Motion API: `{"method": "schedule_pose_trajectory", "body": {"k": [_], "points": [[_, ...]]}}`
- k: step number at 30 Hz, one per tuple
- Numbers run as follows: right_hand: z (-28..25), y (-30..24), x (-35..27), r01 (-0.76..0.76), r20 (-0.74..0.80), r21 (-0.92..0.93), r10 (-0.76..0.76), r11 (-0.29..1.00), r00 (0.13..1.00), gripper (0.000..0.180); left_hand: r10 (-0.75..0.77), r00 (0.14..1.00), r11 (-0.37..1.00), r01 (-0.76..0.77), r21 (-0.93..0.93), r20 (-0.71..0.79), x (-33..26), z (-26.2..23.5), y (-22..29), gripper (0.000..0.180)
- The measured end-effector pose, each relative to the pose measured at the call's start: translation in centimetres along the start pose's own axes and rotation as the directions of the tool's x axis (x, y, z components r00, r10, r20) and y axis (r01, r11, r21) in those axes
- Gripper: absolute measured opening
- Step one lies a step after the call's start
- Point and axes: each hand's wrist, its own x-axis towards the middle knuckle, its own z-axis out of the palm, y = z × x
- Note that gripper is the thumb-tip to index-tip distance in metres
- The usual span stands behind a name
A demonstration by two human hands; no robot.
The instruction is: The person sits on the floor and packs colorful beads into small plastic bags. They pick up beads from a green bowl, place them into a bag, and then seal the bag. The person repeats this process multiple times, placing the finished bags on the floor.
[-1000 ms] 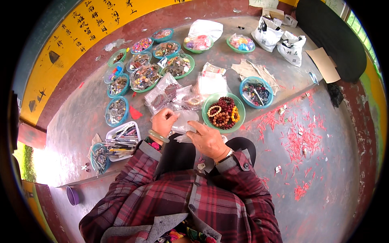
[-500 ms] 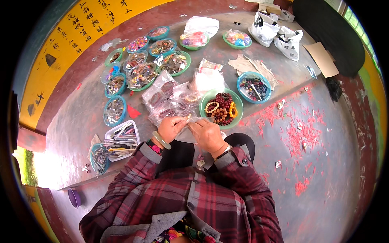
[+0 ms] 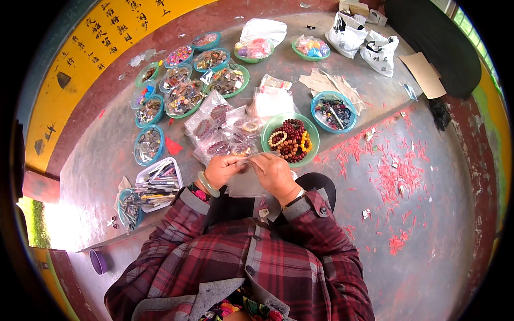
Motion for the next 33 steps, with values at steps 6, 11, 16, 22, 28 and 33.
{"method": "schedule_pose_trajectory", "body": {"k": [6, 11, 16, 22, 28, 33], "points": [[-1.3, -2.3, 2.0, -0.01, -0.163, -0.061, 0.0, 0.998, 0.987, 0.036, 0.153, 0.988, 0.899, -0.125, 0.419, -0.036, -0.5, -0.6, 0.9, 0.024], [-1.4, -2.0, 1.2, 0.114, 0.261, -0.079, -0.09, 0.99, 0.961, 0.035, 0.363, 0.929, 0.785, -0.348, 0.512, 0.075, -2.4, -0.6, 1.6, 0.029], [0.0, -1.3, -0.4, 0.012, 0.363, 0.004, -0.013, 1.0, 0.932, 0.016, 0.223, 0.975, 0.864, -0.199, 0.463, 0.003, -5.2, -1.2, 2.1, 0.026], [1.2, -3.0, -0.6, -0.048, 0.404, 0.062, 0.019, 0.997, 0.914, 0.016, 0.237, 0.959, 0.837, -0.121, 0.533, -0.155, -8.5, -2.3, -0.5, 0.032], [2.5, -3.1, -1.3, -0.3, 0.403, 0.272, 0.175, 0.914, 0.898, 0.011, 0.436, 0.839, 0.774, -0.164, 0.611, -0.327, -10.7, -2.2, -0.7, 0.023], [3.2, -4.3, -1.4, -0.57, 0.479, 0.449, 0.353, 0.688, 0.804, 0.007, 0.392, 0.831, 0.852, -0.166, 0.497, -0.394, -12.4, -2.7, 0.1, 0.024]]}}
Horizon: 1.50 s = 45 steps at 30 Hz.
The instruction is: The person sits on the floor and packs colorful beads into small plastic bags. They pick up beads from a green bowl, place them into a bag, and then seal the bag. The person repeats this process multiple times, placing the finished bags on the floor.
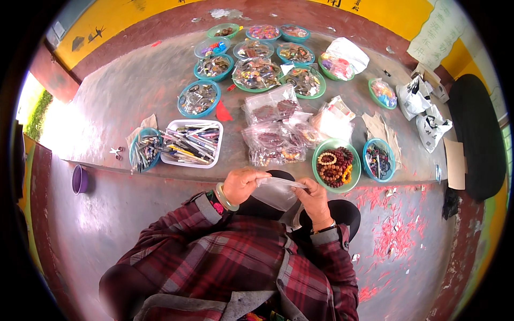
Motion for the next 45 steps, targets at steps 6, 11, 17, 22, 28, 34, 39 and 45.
{"method": "schedule_pose_trajectory", "body": {"k": [6, 11, 17, 22, 28, 34, 39, 45], "points": [[1.9, 1.6, 0.8, 0.026, -0.035, 0.047, -0.025, 0.999, 0.999, 0.014, -0.628, 0.748, 0.675, 0.66, -0.329, 0.213, -0.7, -2.9, -1.7, 0.022], [0.5, 1.8, 1.4, -0.049, -0.091, 0.059, 0.054, 0.997, 0.994, 0.016, -0.692, 0.704, 0.594, 0.431, -0.679, -0.158, -2.1, -5.8, -9.1, 0.021], [0.5, 2.9, 1.5, -0.113, -0.084, -0.032, 0.11, 0.993, 0.99, 0.012, -0.803, 0.569, 0.567, 0.638, -0.522, -0.177, -5.4, -5.4, -15.6, 0.021], [1.2, 3.9, 1.5, -0.103, 0.004, -0.171, 0.105, 0.98, 0.994, 0.011, -0.86, 0.509, 0.445, 0.722, -0.531, -0.029, -5.5, -4.1, -18.2, 0.022], [1.9, 4.0, 2.0, -0.115, 0.066, -0.262, 0.137, 0.958, 0.988, 0.011, -0.833, 0.537, 0.55, 0.778, -0.302, -0.133, -5.1, -1.7, -25.6, 0.02], [1.9, 4.6, 2.0, -0.115, 0.082, -0.383, 0.158, 0.917, 0.984, 0.011, -0.628, 0.681, 0.653, 0.724, 0.221, -0.377, -2.8, 3.0, -27.4, 0.019], [1.9, 4.9, 2.0, -0.055, 0.158, -0.426, 0.134, 0.903, 0.978, 0.011, -0.674, 0.521, 0.504, 0.842, 0.19, -0.524, -0.9, 4.5, -29.0, 0.018], [2.3, 4.9, 1.8, 0.094, 0.24, -0.563, 0.053, 0.821, 0.969, 0.012, -0.707, 0.428, 0.406, 0.898, 0.172, -0.564, 0.8, 3.5, -30.9, 0.017]]}}
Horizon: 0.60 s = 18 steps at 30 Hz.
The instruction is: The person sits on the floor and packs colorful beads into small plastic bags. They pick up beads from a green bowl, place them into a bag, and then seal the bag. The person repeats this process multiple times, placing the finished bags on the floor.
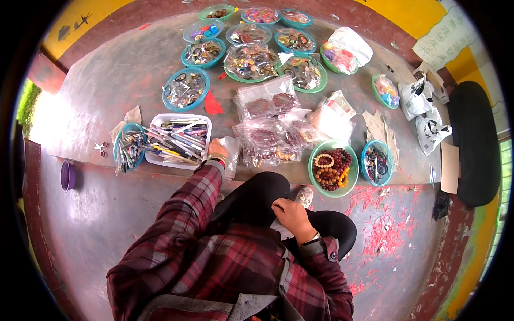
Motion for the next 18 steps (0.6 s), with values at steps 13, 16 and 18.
{"method": "schedule_pose_trajectory", "body": {"k": [13, 16, 18], "points": [[-0.1, -0.4, 0.1, 0.058, 0.092, -0.049, -0.053, 0.997, 0.994, 0.013, 0.502, 0.863, 0.825, -0.498, 0.268, 0.058, -3.7, -0.9, -2.8, 0.071], [0.0, -0.3, 0.0, 0.065, 0.091, -0.045, -0.061, 0.997, 0.994, 0.014, 0.543, 0.815, 0.755, -0.579, 0.307, 0.202, -5.1, -2.0, -3.3, 0.065], [0.1, 0.1, -0.1, 0.082, 0.079, -0.042, -0.078, 0.996, 0.994, 0.014, 0.525, 0.788, 0.733, -0.611, 0.299, 0.322, -6.2, -3.4, -2.5, 0.061]]}}
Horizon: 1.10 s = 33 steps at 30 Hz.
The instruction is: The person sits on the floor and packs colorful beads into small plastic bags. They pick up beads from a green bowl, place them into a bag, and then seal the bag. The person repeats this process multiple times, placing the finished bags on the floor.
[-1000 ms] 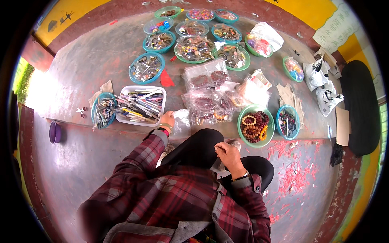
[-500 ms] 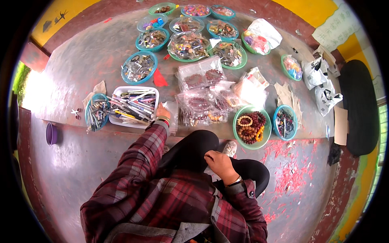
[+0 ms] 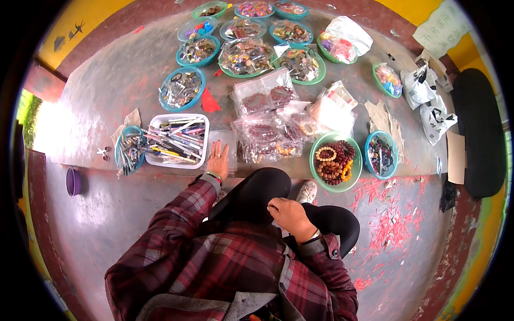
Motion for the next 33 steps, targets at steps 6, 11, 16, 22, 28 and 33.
{"method": "schedule_pose_trajectory", "body": {"k": [6, 11, 16, 22, 28, 33], "points": [[0.4, 0.7, -0.3, 0.022, -0.019, -0.008, -0.022, 1.0, 1.0, 0.015, -0.069, 0.978, 0.997, 0.073, -0.012, 0.195, -1.6, 1.7, -2.2, 0.057], [0.3, 0.7, -0.4, 0.031, -0.021, -0.035, -0.032, 0.999, 0.999, 0.015, -0.068, 0.978, 0.996, 0.079, -0.048, 0.199, -1.3, 1.7, -2.5, 0.059], [0.3, 0.7, -0.5, 0.016, 0.001, -0.055, -0.016, 0.998, 1.0, 0.016, 0.085, 0.996, 0.988, -0.086, -0.128, -0.009, 0.1, -1.8, 2.5, 0.049], [0.2, 1.4, -0.6, 0.126, 0.01, -0.18, -0.126, 0.976, 0.992, 0.016, 0.273, 0.918, 0.913, -0.342, -0.224, -0.287, 6.5, -2.1, 7.3, 0.034], [0.1, 1.6, -0.7, 0.054, 0.041, -0.138, -0.049, 0.989, 0.998, 0.017, 0.243, 0.949, 0.966, -0.217, -0.142, 0.203, 11.2, -2.4, 10.4, 0.037], [0.8, 2.1, -0.7, 0.057, 0.009, -0.091, -0.057, 0.994, 0.998, 0.018, 0.236, 0.95, 0.971, -0.222, -0.089, 0.204, 13.0, -0.6, 10.4, 0.033]]}}
